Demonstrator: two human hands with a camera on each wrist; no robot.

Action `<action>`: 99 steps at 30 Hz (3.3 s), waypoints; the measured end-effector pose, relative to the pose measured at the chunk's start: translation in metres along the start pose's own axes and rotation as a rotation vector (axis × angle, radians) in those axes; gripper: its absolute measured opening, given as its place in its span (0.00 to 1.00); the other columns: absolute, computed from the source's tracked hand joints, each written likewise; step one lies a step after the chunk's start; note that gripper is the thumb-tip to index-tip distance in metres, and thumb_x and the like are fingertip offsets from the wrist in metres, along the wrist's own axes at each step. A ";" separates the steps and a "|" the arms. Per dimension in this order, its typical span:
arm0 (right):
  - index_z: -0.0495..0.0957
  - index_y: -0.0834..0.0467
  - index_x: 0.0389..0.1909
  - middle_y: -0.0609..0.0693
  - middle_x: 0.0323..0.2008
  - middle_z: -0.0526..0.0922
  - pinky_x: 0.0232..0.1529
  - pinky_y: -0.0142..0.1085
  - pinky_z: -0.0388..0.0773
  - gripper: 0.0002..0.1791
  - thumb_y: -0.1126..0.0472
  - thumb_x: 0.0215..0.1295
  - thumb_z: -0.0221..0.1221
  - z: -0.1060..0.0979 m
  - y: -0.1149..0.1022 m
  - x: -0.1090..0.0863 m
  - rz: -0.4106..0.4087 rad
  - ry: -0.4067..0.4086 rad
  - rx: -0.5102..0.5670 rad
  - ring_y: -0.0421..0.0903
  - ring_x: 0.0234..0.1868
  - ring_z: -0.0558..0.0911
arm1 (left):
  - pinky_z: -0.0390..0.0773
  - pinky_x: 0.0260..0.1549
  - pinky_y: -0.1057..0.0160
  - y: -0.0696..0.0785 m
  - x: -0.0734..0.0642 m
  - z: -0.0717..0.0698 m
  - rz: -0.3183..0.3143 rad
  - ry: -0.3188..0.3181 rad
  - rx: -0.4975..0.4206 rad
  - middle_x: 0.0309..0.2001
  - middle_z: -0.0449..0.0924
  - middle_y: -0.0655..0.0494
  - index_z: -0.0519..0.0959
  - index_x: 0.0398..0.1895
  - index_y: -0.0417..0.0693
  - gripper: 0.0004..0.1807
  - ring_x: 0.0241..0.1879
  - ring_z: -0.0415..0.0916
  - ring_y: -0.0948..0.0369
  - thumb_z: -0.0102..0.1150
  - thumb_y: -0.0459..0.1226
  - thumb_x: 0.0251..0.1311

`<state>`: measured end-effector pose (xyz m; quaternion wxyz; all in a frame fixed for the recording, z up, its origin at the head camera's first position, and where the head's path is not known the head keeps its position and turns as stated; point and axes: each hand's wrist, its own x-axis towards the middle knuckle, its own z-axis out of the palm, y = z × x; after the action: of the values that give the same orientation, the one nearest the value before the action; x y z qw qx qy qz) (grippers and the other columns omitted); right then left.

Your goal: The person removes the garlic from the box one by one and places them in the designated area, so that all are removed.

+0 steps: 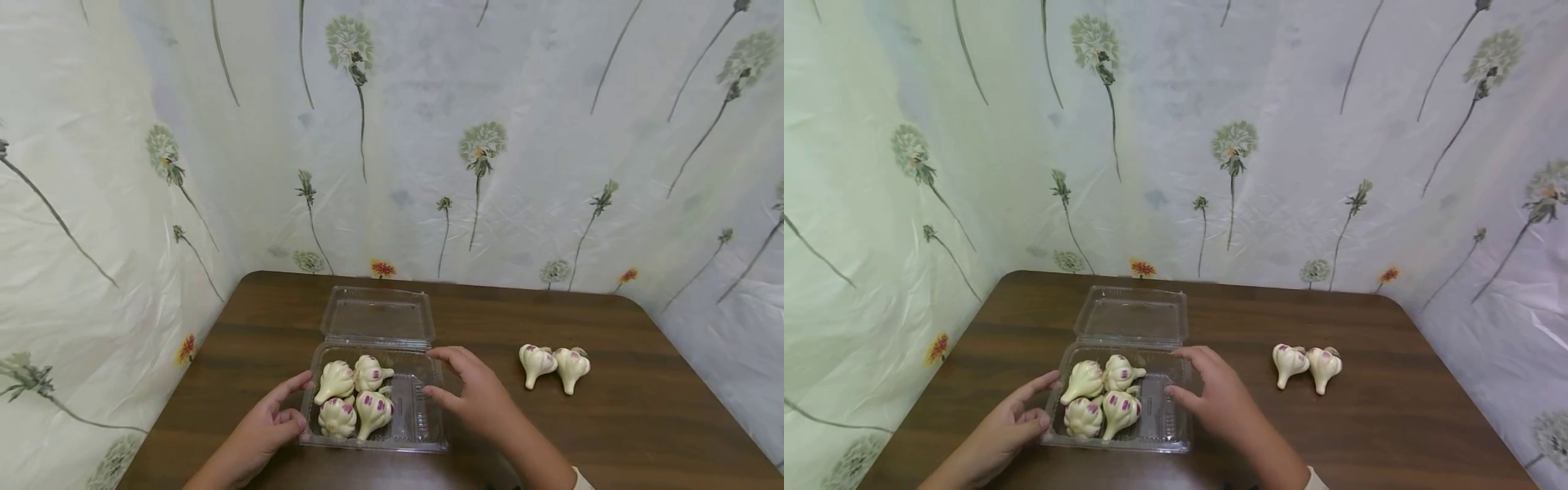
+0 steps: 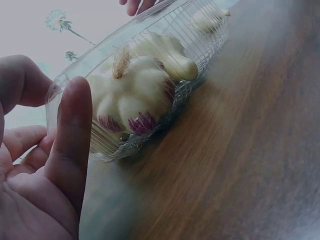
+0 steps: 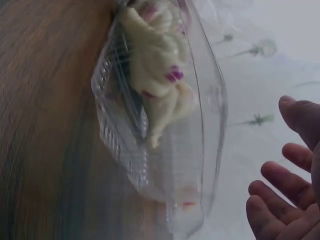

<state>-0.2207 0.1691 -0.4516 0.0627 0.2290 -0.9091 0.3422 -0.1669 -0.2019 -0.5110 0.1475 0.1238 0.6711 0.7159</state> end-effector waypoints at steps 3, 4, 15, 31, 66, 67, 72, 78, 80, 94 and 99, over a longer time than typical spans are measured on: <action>0.79 0.50 0.64 0.43 0.60 0.81 0.59 0.50 0.83 0.29 0.52 0.62 0.74 0.004 -0.004 0.000 -0.021 -0.029 -0.007 0.52 0.59 0.83 | 0.83 0.41 0.70 -0.001 0.001 0.000 0.007 -0.004 -0.002 0.77 0.45 0.31 0.48 0.84 0.37 0.43 0.37 0.77 0.68 0.56 0.25 0.69; 0.79 0.49 0.64 0.43 0.59 0.82 0.58 0.50 0.83 0.29 0.51 0.62 0.74 0.005 -0.005 0.000 -0.032 -0.038 -0.010 0.51 0.58 0.83 | 0.83 0.41 0.70 -0.002 0.001 0.000 0.009 -0.004 -0.004 0.77 0.45 0.31 0.48 0.83 0.36 0.43 0.37 0.77 0.69 0.56 0.25 0.69; 0.78 0.48 0.64 0.42 0.61 0.80 0.58 0.52 0.83 0.29 0.44 0.65 0.71 0.018 -0.016 0.004 -0.060 -0.162 0.029 0.52 0.59 0.82 | 0.83 0.40 0.70 0.001 0.001 0.000 -0.001 0.009 0.009 0.77 0.46 0.31 0.49 0.84 0.38 0.43 0.37 0.77 0.68 0.56 0.25 0.69; 0.79 0.53 0.62 0.44 0.59 0.81 0.63 0.48 0.80 0.27 0.49 0.66 0.72 0.041 -0.019 0.006 -0.158 -0.241 -0.034 0.44 0.62 0.79 | 0.84 0.40 0.69 -0.002 0.001 0.000 -0.001 0.008 0.012 0.77 0.46 0.32 0.49 0.84 0.39 0.43 0.37 0.77 0.68 0.56 0.25 0.69; 0.78 0.53 0.66 0.46 0.56 0.80 0.53 0.41 0.83 0.34 0.43 0.63 0.73 0.061 -0.039 0.018 -0.065 -0.314 -0.197 0.43 0.55 0.81 | 0.83 0.40 0.70 0.000 0.002 0.000 0.000 0.002 -0.016 0.77 0.46 0.32 0.49 0.84 0.38 0.43 0.36 0.77 0.68 0.57 0.26 0.70; 0.78 0.53 0.65 0.46 0.55 0.80 0.52 0.41 0.83 0.34 0.43 0.62 0.73 0.061 -0.040 0.018 -0.070 -0.311 -0.206 0.43 0.53 0.81 | 0.83 0.40 0.70 0.000 0.002 0.000 0.001 0.001 -0.019 0.77 0.46 0.32 0.49 0.84 0.38 0.43 0.36 0.77 0.68 0.57 0.26 0.70; 0.80 0.54 0.64 0.46 0.53 0.80 0.51 0.41 0.84 0.33 0.44 0.62 0.74 0.063 -0.041 0.018 -0.078 -0.293 -0.230 0.42 0.51 0.81 | 0.83 0.40 0.70 0.000 0.002 0.000 0.003 0.002 -0.020 0.77 0.45 0.31 0.49 0.84 0.39 0.43 0.37 0.77 0.68 0.57 0.25 0.69; 0.79 0.53 0.65 0.46 0.54 0.81 0.51 0.41 0.84 0.34 0.42 0.62 0.73 0.065 -0.041 0.018 -0.067 -0.307 -0.254 0.42 0.52 0.81 | 0.83 0.39 0.70 0.001 0.001 0.000 0.001 0.004 -0.001 0.77 0.46 0.31 0.49 0.84 0.38 0.43 0.36 0.77 0.68 0.57 0.26 0.69; 0.79 0.54 0.66 0.47 0.55 0.81 0.52 0.41 0.84 0.34 0.42 0.62 0.73 0.065 -0.042 0.017 -0.072 -0.308 -0.259 0.43 0.53 0.82 | 0.83 0.39 0.70 0.001 0.001 0.001 0.002 0.006 0.002 0.77 0.46 0.31 0.49 0.83 0.38 0.43 0.36 0.77 0.68 0.57 0.26 0.69; 0.80 0.54 0.63 0.47 0.57 0.80 0.56 0.42 0.83 0.31 0.44 0.63 0.73 0.061 -0.043 0.016 -0.091 -0.296 -0.234 0.44 0.56 0.82 | 0.84 0.40 0.70 -0.002 0.002 -0.001 0.003 0.005 -0.005 0.77 0.45 0.31 0.48 0.83 0.37 0.44 0.36 0.76 0.69 0.57 0.25 0.68; 0.79 0.54 0.64 0.48 0.59 0.79 0.58 0.43 0.83 0.31 0.47 0.64 0.73 0.058 -0.045 0.016 -0.091 -0.284 -0.211 0.45 0.59 0.81 | 0.83 0.39 0.70 -0.002 0.002 -0.002 0.006 0.003 -0.004 0.77 0.46 0.30 0.48 0.83 0.36 0.44 0.36 0.76 0.69 0.57 0.25 0.68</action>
<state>-0.2119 0.0962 -0.4643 -0.0272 0.3080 -0.9285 0.2058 -0.1693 -0.2026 -0.5135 0.1448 0.1245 0.6697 0.7176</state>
